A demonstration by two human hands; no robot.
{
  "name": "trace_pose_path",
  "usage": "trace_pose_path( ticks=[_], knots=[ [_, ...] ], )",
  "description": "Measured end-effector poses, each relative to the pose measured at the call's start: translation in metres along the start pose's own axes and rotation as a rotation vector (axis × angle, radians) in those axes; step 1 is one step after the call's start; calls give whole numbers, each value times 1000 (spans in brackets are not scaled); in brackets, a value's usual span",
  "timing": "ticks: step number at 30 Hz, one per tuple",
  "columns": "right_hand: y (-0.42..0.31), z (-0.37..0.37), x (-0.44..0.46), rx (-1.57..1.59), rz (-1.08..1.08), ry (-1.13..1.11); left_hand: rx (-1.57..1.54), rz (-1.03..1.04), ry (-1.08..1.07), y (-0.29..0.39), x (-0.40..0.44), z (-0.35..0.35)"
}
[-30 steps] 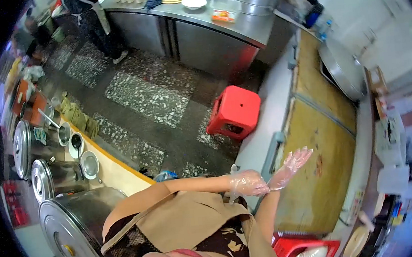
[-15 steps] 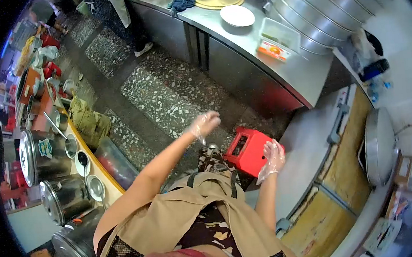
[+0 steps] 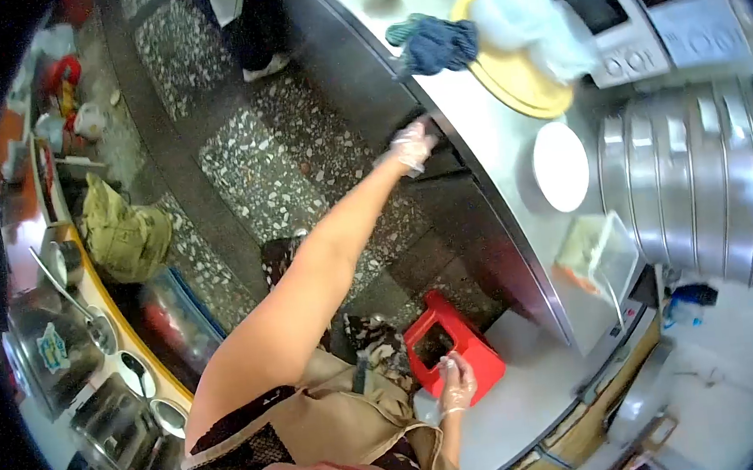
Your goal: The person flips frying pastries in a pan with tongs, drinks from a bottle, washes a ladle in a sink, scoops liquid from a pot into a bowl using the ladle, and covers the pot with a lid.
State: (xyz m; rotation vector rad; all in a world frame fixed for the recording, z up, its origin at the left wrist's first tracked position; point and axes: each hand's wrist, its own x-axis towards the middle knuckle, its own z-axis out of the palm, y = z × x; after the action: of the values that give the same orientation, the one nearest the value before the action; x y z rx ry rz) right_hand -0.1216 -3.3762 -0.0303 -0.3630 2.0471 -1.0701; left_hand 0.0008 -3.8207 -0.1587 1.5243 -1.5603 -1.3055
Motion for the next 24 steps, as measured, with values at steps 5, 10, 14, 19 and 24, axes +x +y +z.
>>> trace_pose_path(
  ticks=[5, 10, 14, 19, 24],
  knots=[
    [-46, 123, 3, -273, -33, -363, 84, 123, -145, -9, -7, -45],
    [-140, 236, 41, -653, -269, -586, -212, -142, 44, -50, -108, -102],
    [-123, 323, 137, -484, -233, -584, -269, -361, 502, -103, -182, -143],
    [-115, 489, 248, -671, -405, -786, -461, -651, 1003, -111, -196, -243],
    [-82, 641, 357, -819, -722, -730, -177, -548, 1049, -140, -210, -296]
  ],
)
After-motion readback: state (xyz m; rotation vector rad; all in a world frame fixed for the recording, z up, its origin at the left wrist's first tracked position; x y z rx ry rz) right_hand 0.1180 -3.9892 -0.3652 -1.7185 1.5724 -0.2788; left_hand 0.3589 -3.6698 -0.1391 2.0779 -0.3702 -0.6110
